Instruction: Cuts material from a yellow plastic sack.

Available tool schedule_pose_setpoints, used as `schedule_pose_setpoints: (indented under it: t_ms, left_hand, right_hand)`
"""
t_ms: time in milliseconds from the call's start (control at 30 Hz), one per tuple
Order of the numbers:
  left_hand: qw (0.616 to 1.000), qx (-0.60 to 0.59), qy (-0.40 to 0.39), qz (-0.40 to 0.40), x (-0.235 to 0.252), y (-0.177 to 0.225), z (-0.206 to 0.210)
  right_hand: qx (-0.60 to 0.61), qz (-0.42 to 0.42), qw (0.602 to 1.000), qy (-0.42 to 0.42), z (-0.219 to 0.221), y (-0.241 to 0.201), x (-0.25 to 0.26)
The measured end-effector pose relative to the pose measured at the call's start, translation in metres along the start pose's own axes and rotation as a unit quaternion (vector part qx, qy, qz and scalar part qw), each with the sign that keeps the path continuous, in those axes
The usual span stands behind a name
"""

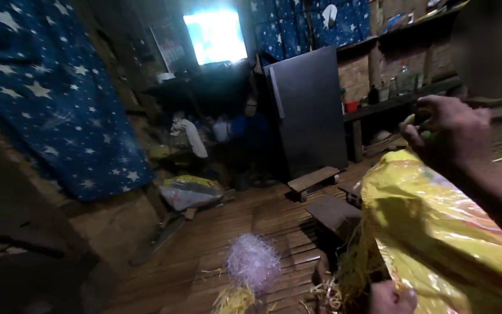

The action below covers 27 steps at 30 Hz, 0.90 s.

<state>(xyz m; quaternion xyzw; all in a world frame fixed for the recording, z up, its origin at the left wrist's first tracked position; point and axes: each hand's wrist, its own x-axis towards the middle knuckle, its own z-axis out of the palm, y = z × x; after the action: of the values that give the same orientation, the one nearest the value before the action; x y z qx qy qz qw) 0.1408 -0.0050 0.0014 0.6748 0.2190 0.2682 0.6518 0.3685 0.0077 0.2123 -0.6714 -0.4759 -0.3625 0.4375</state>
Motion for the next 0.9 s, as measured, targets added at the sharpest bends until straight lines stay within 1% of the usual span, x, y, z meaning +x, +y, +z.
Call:
schedule_pose_setpoints:
  t_ms: [67, 133, 167, 200, 233, 267, 333, 400, 433, 500, 533, 633, 667, 733, 767, 867, 900]
  left_hand:
    - [0.998, 0.024, 0.030, -0.055, 0.025, -0.001, 0.002]
    - [0.989, 0.072, 0.018, -0.129, 0.047, -0.008, -0.003]
    - [0.985, 0.091, -0.002, -0.150, 0.058, -0.013, -0.007]
    - [0.981, 0.103, -0.016, -0.162, 0.072, -0.021, -0.011]
    - [0.982, 0.104, -0.011, -0.160, 0.084, -0.033, -0.013]
    - [0.986, 0.092, 0.004, -0.141, 0.093, -0.049, -0.013]
    - [0.984, 0.050, 0.020, -0.168, 0.107, -0.064, -0.016]
    - [0.979, 0.060, 0.037, -0.189, 0.112, -0.079, -0.015]
    - [0.978, 0.067, 0.044, -0.194, 0.113, -0.086, -0.015]
    - [0.975, 0.069, 0.066, -0.202, 0.110, -0.100, -0.011]
    - [0.973, 0.068, 0.075, -0.209, 0.104, -0.104, -0.006]
    - [0.967, 0.084, 0.075, -0.230, 0.069, -0.103, 0.000]
    - [0.968, 0.100, 0.068, -0.222, 0.054, -0.100, -0.001]
    - [0.974, 0.105, 0.031, -0.200, 0.035, -0.094, -0.010]
    - [0.976, 0.107, 0.023, -0.189, 0.033, -0.096, -0.014]
    - [0.982, 0.051, 0.035, -0.177, 0.044, -0.102, -0.012]
    - [0.983, 0.032, 0.045, -0.178, 0.052, -0.101, -0.010]
  right_hand:
    - [0.107, 0.054, 0.993, -0.019, -0.004, -0.009, -0.031]
    - [0.206, 0.086, 0.974, -0.048, -0.005, -0.013, -0.073]
    - [0.265, 0.112, 0.955, -0.075, -0.005, -0.015, -0.097]
    - [0.335, 0.151, 0.924, -0.102, -0.007, -0.017, -0.121]
    - [0.396, 0.202, 0.888, -0.120, -0.010, -0.020, -0.148]
    - [0.436, 0.255, 0.854, -0.126, -0.017, -0.024, -0.176]
    - [0.458, 0.362, 0.805, -0.106, -0.033, -0.037, -0.228]
    - [0.406, 0.461, 0.784, -0.087, -0.051, -0.059, -0.269]
    - [0.391, 0.495, 0.772, -0.083, -0.057, -0.072, -0.286]
    - [0.407, 0.530, 0.738, -0.093, -0.064, -0.098, -0.312]
    - [0.414, 0.537, 0.728, -0.100, -0.066, -0.109, -0.322]
    - [0.443, 0.546, 0.705, -0.095, -0.061, -0.129, -0.333]
    - [0.454, 0.552, 0.692, -0.096, -0.058, -0.131, -0.333]
    - [0.459, 0.558, 0.684, -0.106, -0.048, -0.131, -0.330]
    - [0.446, 0.555, 0.693, -0.114, -0.040, -0.129, -0.332]
    - [0.366, 0.525, 0.754, -0.150, -0.020, -0.111, -0.356]
    - [0.345, 0.529, 0.760, -0.154, -0.021, -0.104, -0.364]
